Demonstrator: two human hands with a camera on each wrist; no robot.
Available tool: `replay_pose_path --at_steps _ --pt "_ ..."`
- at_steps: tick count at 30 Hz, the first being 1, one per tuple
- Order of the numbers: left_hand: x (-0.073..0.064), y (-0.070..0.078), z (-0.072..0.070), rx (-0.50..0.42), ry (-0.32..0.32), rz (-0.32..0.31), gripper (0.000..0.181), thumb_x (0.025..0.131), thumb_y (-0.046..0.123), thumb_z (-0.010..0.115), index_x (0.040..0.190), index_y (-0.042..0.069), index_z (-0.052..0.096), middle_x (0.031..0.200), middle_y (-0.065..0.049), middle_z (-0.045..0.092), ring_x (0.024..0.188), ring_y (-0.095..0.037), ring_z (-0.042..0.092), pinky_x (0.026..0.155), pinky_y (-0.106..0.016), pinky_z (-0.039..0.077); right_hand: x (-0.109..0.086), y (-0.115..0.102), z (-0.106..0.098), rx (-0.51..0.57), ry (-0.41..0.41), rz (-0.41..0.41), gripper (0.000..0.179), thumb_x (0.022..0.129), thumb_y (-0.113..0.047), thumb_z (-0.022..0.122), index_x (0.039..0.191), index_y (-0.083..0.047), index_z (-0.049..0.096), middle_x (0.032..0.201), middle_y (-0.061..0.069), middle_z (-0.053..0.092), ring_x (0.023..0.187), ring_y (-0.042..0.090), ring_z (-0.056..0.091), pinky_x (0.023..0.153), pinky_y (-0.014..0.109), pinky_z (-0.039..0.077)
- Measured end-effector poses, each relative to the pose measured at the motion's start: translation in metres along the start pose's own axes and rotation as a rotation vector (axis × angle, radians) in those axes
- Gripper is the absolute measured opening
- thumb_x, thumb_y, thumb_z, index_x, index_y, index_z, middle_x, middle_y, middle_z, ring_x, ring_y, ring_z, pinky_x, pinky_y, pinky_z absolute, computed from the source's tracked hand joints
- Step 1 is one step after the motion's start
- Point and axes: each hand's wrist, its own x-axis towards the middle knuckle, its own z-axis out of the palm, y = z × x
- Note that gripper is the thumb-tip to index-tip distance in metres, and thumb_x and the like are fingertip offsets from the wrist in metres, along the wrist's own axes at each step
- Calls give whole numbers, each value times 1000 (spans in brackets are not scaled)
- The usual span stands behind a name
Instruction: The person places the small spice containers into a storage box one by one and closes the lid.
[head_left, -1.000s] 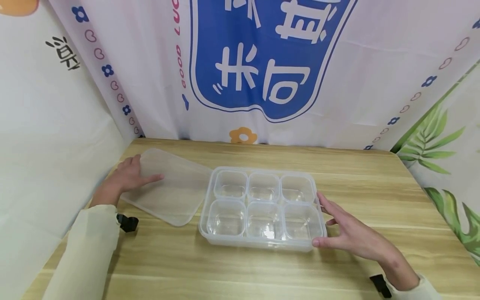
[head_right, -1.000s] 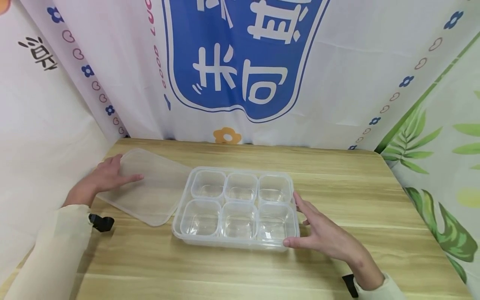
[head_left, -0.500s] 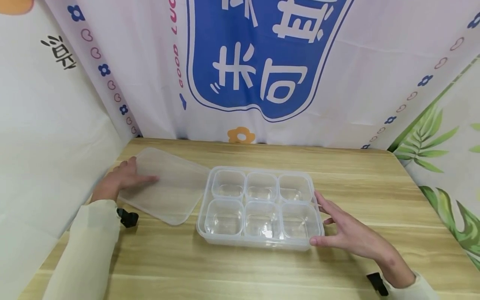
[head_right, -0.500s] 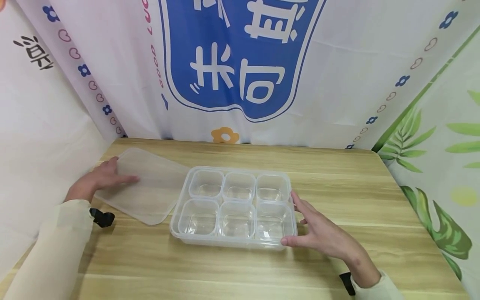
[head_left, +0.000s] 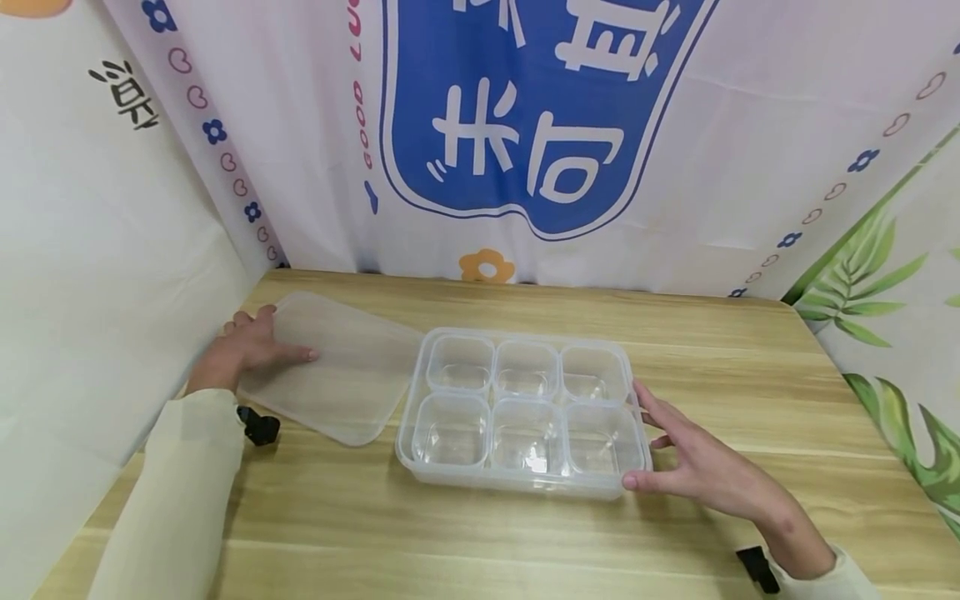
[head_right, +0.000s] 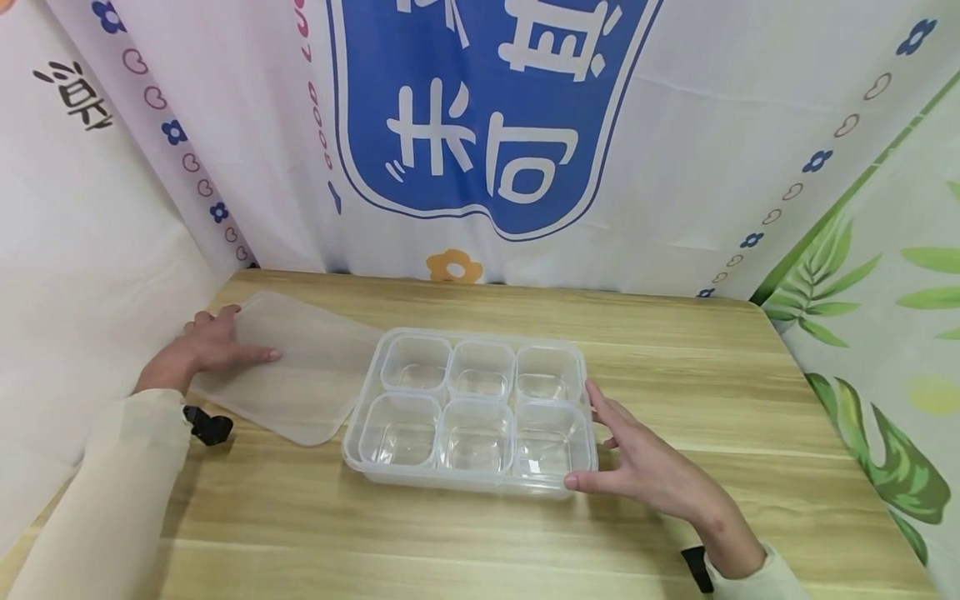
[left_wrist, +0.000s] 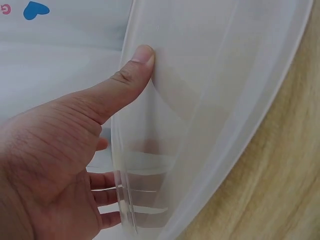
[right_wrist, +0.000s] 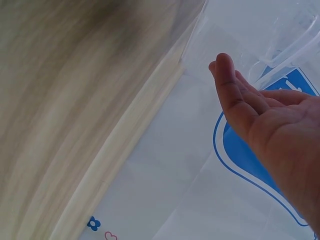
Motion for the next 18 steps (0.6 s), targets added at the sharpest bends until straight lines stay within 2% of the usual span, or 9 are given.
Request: replay_pose_path --at_steps 4,7,13,18 --pt "-3 1 -2 -36 12 -2 136 82 70 74 157 -13 -3 137 -54 12 126 -68 20 101 -79 28 0 -1 -1 8 -3 -2 111 88 -35 84 167 -15 8 163 22 28 114 34 60 86 49 54" --pt "-4 2 -3 -74 49 2 136 81 66 77 158 -11 -4 135 -53 13 123 -69 25 101 -78 30 0 -1 -1 15 -2 0 111 88 -35 84 167 -15 8 163 23 28 114 34 59 85 51 54" --pt "-6 -4 3 -188 128 4 133 83 59 81 159 -10 -4 136 -52 13 115 -61 39 103 -72 34 -3 0 1 17 -5 0 111 88 -35 84 167 -13 8 162 24 29 113 33 59 85 45 55" --pt "-11 -6 0 -191 231 31 124 88 55 77 156 -17 4 137 -56 20 119 -63 38 104 -72 32 -2 -1 1 -4 10 -20 112 88 -36 84 167 -10 10 161 25 30 113 33 60 86 44 55"
